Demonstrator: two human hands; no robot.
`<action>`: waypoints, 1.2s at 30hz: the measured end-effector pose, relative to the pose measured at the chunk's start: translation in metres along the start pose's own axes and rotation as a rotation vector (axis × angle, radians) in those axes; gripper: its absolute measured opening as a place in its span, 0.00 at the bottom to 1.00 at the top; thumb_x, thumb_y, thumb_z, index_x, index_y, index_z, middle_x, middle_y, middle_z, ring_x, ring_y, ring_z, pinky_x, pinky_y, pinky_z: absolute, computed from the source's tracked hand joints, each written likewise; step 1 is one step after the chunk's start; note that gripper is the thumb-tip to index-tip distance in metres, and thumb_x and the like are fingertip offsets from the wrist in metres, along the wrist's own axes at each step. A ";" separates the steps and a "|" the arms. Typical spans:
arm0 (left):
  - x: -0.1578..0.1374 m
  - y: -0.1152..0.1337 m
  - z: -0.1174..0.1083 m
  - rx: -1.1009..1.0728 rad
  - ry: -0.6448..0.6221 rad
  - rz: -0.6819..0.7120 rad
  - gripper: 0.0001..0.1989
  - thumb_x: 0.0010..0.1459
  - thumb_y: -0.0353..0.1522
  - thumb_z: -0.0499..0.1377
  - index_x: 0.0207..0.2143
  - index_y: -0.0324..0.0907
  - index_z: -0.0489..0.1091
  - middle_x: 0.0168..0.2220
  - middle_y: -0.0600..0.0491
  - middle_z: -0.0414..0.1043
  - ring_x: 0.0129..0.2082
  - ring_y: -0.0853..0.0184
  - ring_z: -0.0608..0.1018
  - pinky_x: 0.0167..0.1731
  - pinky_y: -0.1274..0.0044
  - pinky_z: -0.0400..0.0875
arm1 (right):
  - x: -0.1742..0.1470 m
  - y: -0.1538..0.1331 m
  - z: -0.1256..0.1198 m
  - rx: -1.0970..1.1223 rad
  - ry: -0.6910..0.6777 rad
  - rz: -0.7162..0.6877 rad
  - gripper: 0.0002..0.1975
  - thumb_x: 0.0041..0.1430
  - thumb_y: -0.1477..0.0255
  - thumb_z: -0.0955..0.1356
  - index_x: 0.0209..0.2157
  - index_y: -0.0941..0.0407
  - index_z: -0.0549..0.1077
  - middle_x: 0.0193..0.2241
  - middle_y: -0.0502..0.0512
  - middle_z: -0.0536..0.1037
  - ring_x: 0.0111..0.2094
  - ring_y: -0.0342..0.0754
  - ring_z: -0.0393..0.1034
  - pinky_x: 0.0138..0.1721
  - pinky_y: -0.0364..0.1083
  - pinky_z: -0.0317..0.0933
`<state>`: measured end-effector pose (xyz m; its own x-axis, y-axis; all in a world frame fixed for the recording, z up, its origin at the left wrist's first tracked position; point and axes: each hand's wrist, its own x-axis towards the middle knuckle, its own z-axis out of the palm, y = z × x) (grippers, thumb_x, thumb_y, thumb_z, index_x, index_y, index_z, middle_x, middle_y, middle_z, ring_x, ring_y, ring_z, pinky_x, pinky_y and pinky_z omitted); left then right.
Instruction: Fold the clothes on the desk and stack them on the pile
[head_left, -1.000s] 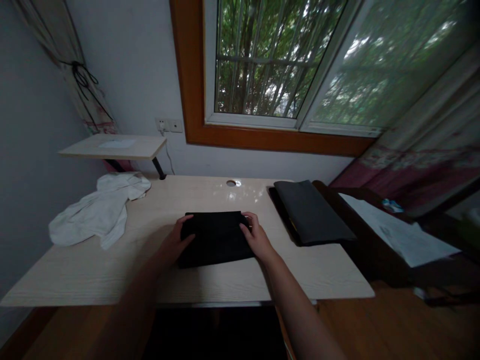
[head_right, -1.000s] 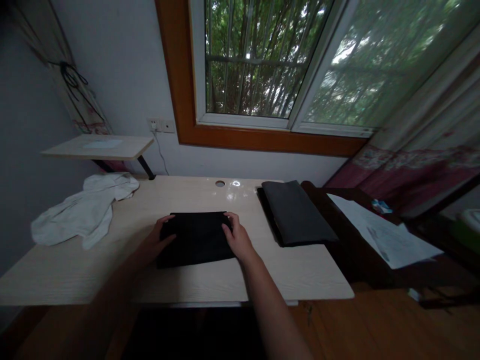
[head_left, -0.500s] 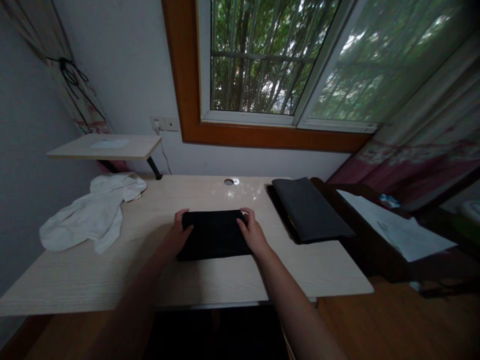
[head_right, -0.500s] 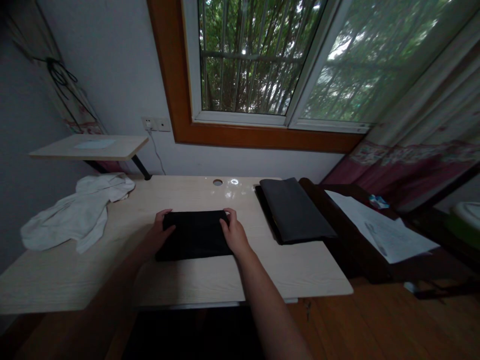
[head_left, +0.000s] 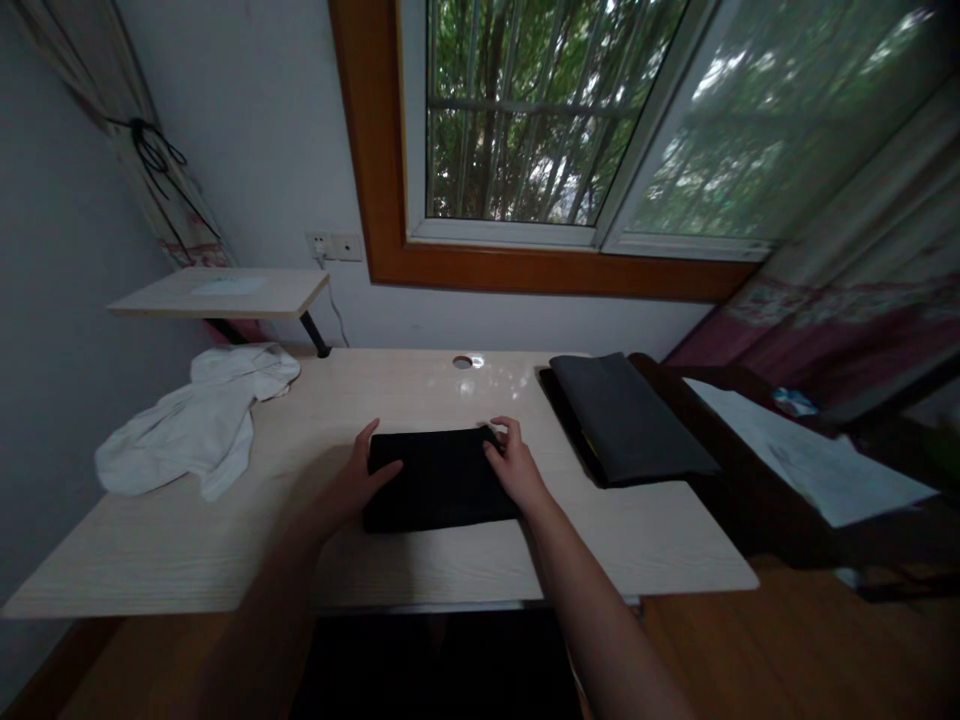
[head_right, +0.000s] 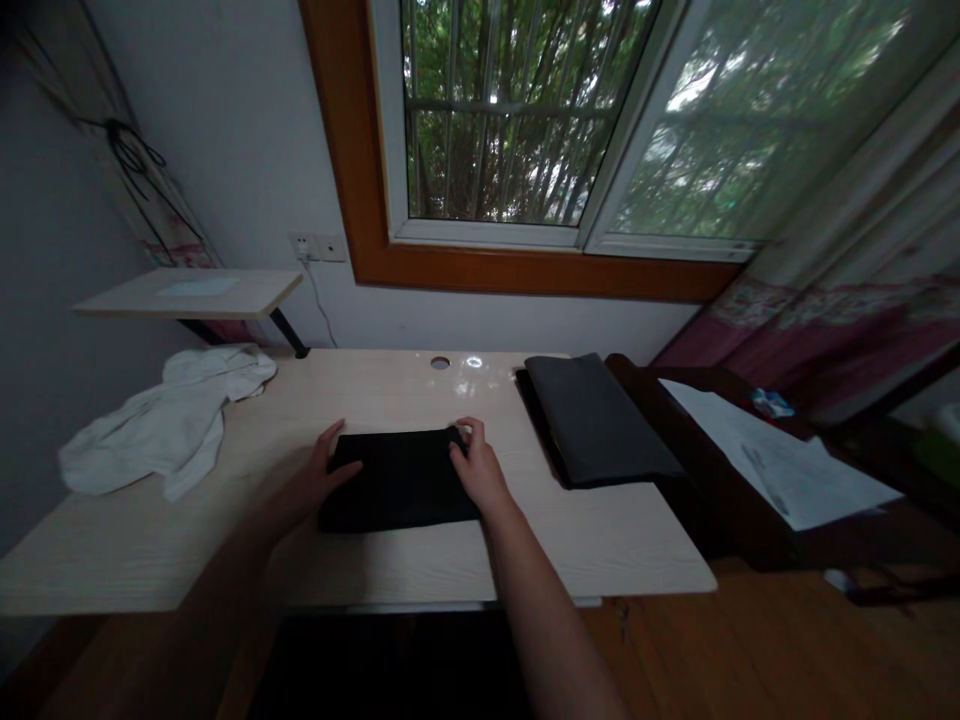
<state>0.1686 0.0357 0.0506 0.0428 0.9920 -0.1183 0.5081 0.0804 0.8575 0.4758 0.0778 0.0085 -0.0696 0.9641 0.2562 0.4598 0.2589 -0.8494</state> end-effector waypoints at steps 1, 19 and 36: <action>-0.003 0.000 0.000 0.003 -0.004 0.000 0.47 0.59 0.49 0.61 0.73 0.45 0.43 0.70 0.37 0.56 0.68 0.48 0.66 0.65 0.56 0.61 | 0.001 0.001 0.000 0.009 0.000 0.006 0.19 0.64 0.66 0.64 0.56 0.51 0.59 0.38 0.54 0.79 0.37 0.51 0.77 0.41 0.49 0.67; -0.002 -0.019 0.014 -0.113 0.068 -0.004 0.40 0.63 0.39 0.55 0.73 0.42 0.43 0.73 0.41 0.50 0.72 0.55 0.58 0.70 0.60 0.52 | 0.004 -0.001 0.003 -0.149 0.068 0.047 0.20 0.64 0.64 0.63 0.57 0.51 0.64 0.31 0.49 0.74 0.31 0.51 0.73 0.36 0.47 0.63; 0.001 -0.027 0.011 -0.110 0.152 -0.084 0.38 0.67 0.45 0.49 0.74 0.47 0.40 0.69 0.43 0.60 0.65 0.57 0.70 0.65 0.62 0.63 | 0.006 0.000 0.005 -0.161 0.098 0.065 0.16 0.64 0.64 0.64 0.52 0.51 0.69 0.34 0.52 0.78 0.34 0.53 0.76 0.39 0.49 0.67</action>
<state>0.1639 0.0334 0.0219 -0.1298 0.9840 -0.1217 0.4072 0.1648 0.8983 0.4706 0.0835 0.0077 0.0481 0.9661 0.2535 0.5968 0.1757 -0.7829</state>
